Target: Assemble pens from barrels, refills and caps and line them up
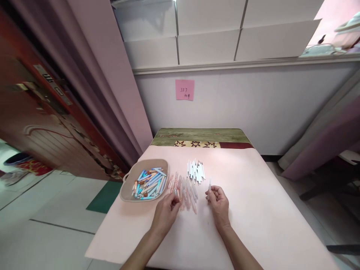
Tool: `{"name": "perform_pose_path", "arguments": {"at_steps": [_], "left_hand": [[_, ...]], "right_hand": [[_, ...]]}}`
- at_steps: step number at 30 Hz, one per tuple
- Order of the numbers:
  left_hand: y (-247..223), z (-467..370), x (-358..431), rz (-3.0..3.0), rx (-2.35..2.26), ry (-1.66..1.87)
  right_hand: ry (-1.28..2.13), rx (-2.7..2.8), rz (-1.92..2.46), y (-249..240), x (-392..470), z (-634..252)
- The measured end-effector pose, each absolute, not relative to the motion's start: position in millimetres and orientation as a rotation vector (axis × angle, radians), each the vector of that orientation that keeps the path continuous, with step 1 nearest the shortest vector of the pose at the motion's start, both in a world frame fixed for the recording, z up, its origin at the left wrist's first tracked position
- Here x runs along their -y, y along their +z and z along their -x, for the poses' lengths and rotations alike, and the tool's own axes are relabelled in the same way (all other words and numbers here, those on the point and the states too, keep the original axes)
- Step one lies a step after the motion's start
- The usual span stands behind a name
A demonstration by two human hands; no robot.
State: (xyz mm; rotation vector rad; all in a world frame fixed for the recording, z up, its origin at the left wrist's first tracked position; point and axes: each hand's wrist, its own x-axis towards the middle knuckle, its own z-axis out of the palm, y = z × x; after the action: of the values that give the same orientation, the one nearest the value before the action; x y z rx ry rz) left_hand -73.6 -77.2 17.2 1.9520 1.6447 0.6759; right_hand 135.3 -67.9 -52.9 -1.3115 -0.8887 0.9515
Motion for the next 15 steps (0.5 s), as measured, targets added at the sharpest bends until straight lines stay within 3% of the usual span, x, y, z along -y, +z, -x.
{"name": "perform_pose_path", "arguments": {"at_steps": [7, 15], "left_hand": [[40.5, 31.2, -33.7, -1.955, -1.812, 0.456], [8.8, 2.6, -102.4, -1.594, -1.956, -0.064]], "right_hand": [[0.755, 1.043, 1.502, -46.5, 66.7, -147.1], [0.619, 1.181, 1.616, -46.0, 61.9, -155.8]]}}
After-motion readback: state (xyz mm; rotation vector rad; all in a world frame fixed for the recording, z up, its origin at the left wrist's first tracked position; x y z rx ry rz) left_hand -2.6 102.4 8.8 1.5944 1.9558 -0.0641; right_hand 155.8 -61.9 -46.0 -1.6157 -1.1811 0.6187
